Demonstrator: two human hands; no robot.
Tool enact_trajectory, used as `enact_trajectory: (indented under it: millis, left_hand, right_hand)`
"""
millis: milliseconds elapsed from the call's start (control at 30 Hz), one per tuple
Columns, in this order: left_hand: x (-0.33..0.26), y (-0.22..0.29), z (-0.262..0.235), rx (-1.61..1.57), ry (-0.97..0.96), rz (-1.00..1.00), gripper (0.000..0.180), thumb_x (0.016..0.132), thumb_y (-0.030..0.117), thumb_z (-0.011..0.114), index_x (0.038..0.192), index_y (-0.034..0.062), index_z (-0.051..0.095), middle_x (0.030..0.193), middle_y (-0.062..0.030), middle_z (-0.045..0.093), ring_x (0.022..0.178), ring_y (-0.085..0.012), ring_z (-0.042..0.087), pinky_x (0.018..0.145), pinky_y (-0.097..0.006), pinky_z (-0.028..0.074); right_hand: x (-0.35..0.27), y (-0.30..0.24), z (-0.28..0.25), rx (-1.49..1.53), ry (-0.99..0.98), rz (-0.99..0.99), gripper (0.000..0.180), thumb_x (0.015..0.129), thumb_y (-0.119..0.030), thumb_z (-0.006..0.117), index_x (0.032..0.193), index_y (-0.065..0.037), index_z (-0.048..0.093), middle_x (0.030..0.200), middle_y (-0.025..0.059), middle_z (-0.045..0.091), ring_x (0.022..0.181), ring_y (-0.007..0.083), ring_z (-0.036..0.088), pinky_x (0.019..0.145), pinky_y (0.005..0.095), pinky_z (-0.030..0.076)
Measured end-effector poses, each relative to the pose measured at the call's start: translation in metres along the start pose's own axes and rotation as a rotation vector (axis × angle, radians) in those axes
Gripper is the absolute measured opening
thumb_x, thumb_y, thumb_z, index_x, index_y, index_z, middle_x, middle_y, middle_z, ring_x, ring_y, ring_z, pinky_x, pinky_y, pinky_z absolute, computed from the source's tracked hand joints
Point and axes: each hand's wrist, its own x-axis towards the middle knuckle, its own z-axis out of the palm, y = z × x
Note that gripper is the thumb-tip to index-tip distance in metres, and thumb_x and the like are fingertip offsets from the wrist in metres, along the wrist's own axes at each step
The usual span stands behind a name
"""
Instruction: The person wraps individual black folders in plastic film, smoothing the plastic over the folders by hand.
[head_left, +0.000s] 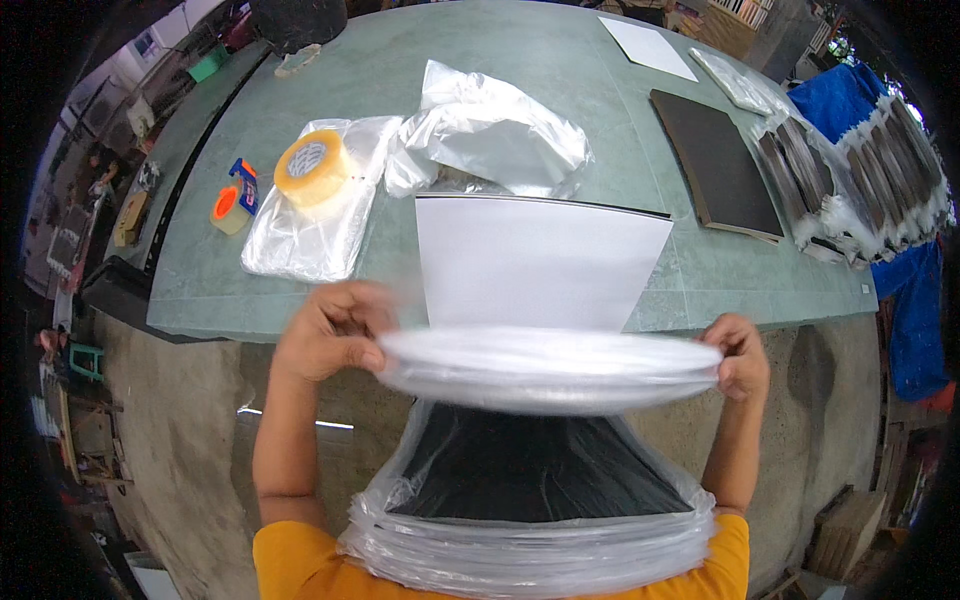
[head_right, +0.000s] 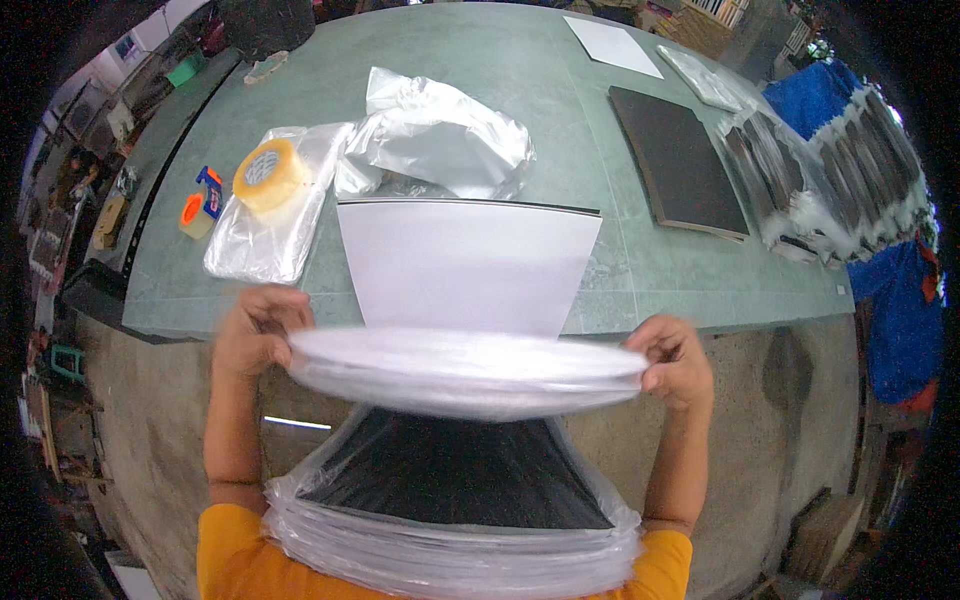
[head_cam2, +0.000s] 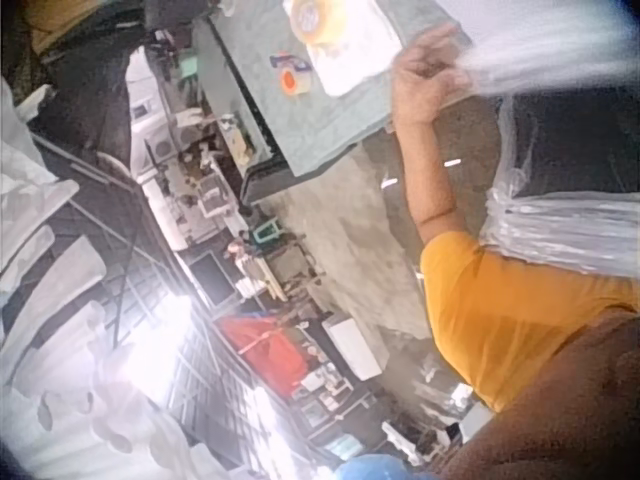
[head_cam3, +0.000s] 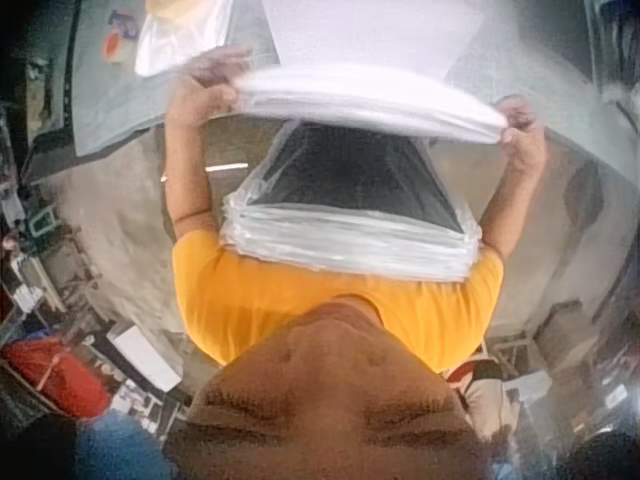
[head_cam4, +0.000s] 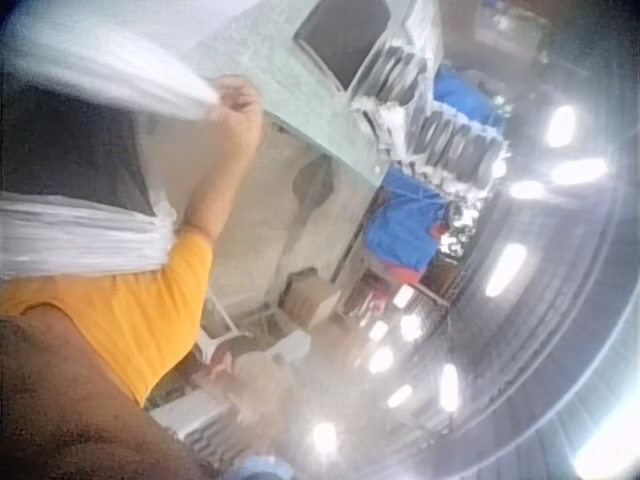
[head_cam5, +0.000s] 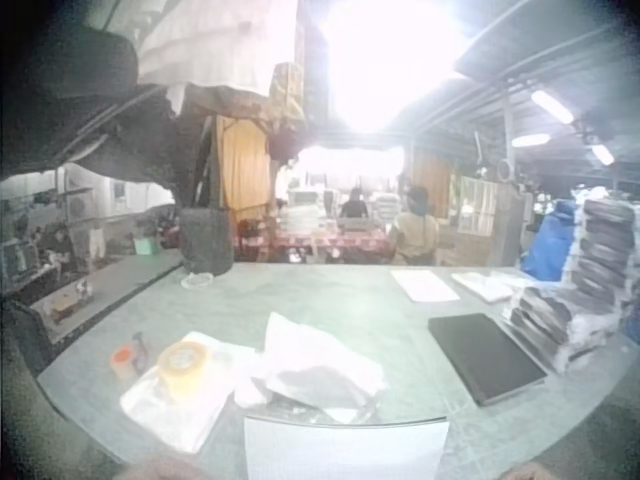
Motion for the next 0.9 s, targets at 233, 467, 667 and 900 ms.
enact_trajectory:
  millis: [233,467,667,900]
  left_hand:
    - [-0.041,-0.215,-0.027,-0.670,-0.169,-0.780,0.024,0.073,0.012,0.063,0.093,0.0042,0.053,0.073,-0.0009,0.054,0.055,-0.0075,0.047,0.045,-0.018,0.036]
    - [-0.020,-0.110,-0.005,1.160,-0.159,-0.415,0.020,0.072,0.009,0.059,0.090,0.0017,0.056,0.083,-0.0088,0.058,0.075,-0.0213,0.055,0.069,-0.030,0.043]
    - [-0.026,-0.024,0.056,0.218,-0.924,-0.184,0.032,0.081,0.019,0.055,0.110,0.0055,0.052,0.113,-0.0139,0.050,0.107,-0.0252,0.046,0.090,-0.033,0.036]
    - [-0.037,-0.194,-0.008,0.686,-0.580,-0.674,0.047,0.083,0.039,0.047,0.118,0.0068,0.045,0.119,-0.0128,0.048,0.109,-0.0267,0.045,0.092,-0.033,0.035]
  right_hand:
    - [-0.039,0.204,-0.024,0.024,0.207,0.783,0.010,0.070,-0.001,0.053,0.080,-0.002,0.054,0.085,0.0067,0.058,0.078,0.0158,0.055,0.069,0.0271,0.043]
    - [0.002,0.107,0.019,-0.970,0.150,0.369,0.017,0.075,-0.014,0.053,0.087,-0.003,0.059,0.089,0.0135,0.060,0.081,0.0253,0.056,0.072,0.0339,0.043]
    - [0.007,0.055,0.087,-0.132,-1.019,0.233,0.047,0.088,-0.034,0.039,0.123,-0.002,0.037,0.127,0.0173,0.034,0.118,0.0296,0.030,0.097,0.0384,0.022]
    - [0.005,0.194,0.058,-0.799,-0.936,0.631,0.059,0.087,-0.050,0.028,0.133,-0.013,0.022,0.138,0.0134,0.018,0.128,0.0266,0.012,0.103,0.0378,0.009]
